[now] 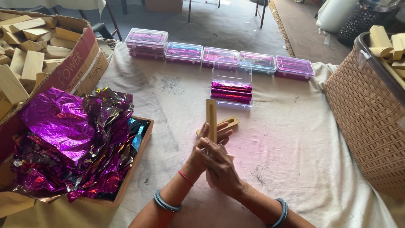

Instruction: The person wipes a small wooden block with a cloth, then wraps it in a sheet of shiny purple foil. They roll the foil around the block using a cylindrical wooden tool to create a tight package. The wrapped item is placed into a clear plastic container, and the process is repeated with another wooden block.

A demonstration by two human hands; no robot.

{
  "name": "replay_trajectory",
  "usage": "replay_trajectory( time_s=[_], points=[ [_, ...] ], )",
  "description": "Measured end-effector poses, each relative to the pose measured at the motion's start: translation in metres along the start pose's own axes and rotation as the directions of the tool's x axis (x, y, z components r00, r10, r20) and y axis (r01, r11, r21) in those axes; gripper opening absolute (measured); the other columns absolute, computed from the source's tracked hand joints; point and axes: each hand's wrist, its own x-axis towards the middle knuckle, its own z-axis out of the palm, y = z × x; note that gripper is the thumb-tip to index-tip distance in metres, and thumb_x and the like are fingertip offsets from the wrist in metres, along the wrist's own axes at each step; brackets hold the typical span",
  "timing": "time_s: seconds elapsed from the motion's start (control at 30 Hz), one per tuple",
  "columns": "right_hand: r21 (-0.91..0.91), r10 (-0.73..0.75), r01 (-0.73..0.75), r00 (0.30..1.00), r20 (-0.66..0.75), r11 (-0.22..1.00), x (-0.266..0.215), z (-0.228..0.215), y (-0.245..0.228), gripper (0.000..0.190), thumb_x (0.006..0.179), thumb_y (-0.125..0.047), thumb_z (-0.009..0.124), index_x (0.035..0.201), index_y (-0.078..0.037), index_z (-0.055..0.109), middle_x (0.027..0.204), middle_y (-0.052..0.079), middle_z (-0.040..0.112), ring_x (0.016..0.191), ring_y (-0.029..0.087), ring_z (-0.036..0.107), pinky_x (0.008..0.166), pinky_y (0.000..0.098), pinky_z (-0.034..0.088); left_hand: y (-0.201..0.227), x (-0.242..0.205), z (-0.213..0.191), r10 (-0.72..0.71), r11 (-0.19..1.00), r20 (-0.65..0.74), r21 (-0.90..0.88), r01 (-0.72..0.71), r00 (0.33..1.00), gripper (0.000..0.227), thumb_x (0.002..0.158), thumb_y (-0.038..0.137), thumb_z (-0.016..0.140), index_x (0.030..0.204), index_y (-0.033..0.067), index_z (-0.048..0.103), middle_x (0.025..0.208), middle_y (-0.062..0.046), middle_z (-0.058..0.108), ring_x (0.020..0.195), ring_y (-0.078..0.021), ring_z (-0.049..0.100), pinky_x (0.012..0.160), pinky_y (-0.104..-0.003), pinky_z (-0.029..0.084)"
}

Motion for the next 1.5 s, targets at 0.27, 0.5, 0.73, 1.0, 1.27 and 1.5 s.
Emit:
replay_trajectory(
  time_s=[0.27,0.5,0.73,1.0,1.27,1.5],
  points=[
    [0.099,0.293,-0.277,0.868,-0.401,0.956,0.02,-0.033,0.048,0.005,0.1,-0.007,0.059,0.102,-0.002,0.058,0.111,0.01,0.056,0.095,0.017,0.061,0.074,0.0264,0.061,-0.039,0.013,-0.042,0.14,0.96,0.07,0.233,-0.153,0.988,0.052,0.113,0.043,0.053,0.142,0.0005,0.061,0.101,-0.008,0.066,0.087,-0.0111,0.066,0.072,-0.027,0.061],
    [0.317,0.448,-0.322,0.723,-0.527,0.892,0.028,-0.047,0.057,0.016,0.102,-0.017,0.066,0.099,-0.003,0.058,0.117,0.01,0.053,0.094,0.015,0.06,0.068,0.0253,0.059,-0.032,-0.006,0.015,0.002,0.878,0.06,0.478,-0.031,0.998,0.059,0.102,0.02,0.052,0.157,0.0158,0.033,0.125,-0.002,0.064,0.084,-0.0128,0.071,0.065,-0.031,0.067],
    [-0.232,0.255,-0.33,0.919,-0.302,0.915,0.006,-0.015,0.058,0.018,0.104,-0.019,0.061,0.113,-0.004,0.065,0.127,0.014,0.055,0.12,0.026,0.051,0.097,0.0437,0.055,-0.041,0.008,-0.015,0.127,0.864,-0.017,0.493,-0.103,0.992,0.063,0.103,0.011,0.045,0.163,0.0171,0.029,0.13,-0.012,0.063,0.094,-0.0108,0.073,0.072,-0.026,0.068],
    [-0.182,0.274,-0.331,0.92,-0.281,0.926,0.005,-0.023,0.092,0.026,0.099,-0.011,0.064,0.124,-0.005,0.068,0.125,0.016,0.056,0.115,0.03,0.063,0.083,0.0363,0.067,-0.042,0.006,-0.016,0.155,0.777,-0.03,0.62,-0.103,0.987,0.052,0.112,0.028,0.041,0.162,0.0134,0.042,0.087,-0.012,0.06,0.054,-0.0055,0.053,0.041,-0.019,0.049],
    [-0.283,0.312,-0.367,0.924,-0.221,0.886,0.014,-0.043,0.069,0.026,0.094,-0.004,0.069,0.12,-0.002,0.071,0.123,0.014,0.057,0.1,0.023,0.071,0.078,0.0339,0.065,-0.025,-0.003,0.003,0.2,0.722,0.0,0.676,-0.148,0.98,0.051,0.107,0.028,0.048,0.156,0.0118,0.044,0.112,-0.003,0.055,0.054,-0.005,0.055,0.04,-0.021,0.048],
    [-0.295,0.26,-0.297,0.952,-0.161,0.908,0.013,-0.046,0.063,0.035,0.091,-0.002,0.067,0.126,0.0,0.07,0.124,0.016,0.057,0.1,0.026,0.071,0.078,0.0354,0.065,-0.036,0.005,-0.014,0.261,0.61,0.017,0.772,-0.178,0.965,0.051,0.108,0.026,0.05,0.157,0.0122,0.045,0.117,-0.008,0.062,0.064,-0.0056,0.061,0.048,-0.021,0.056]
  ],
)
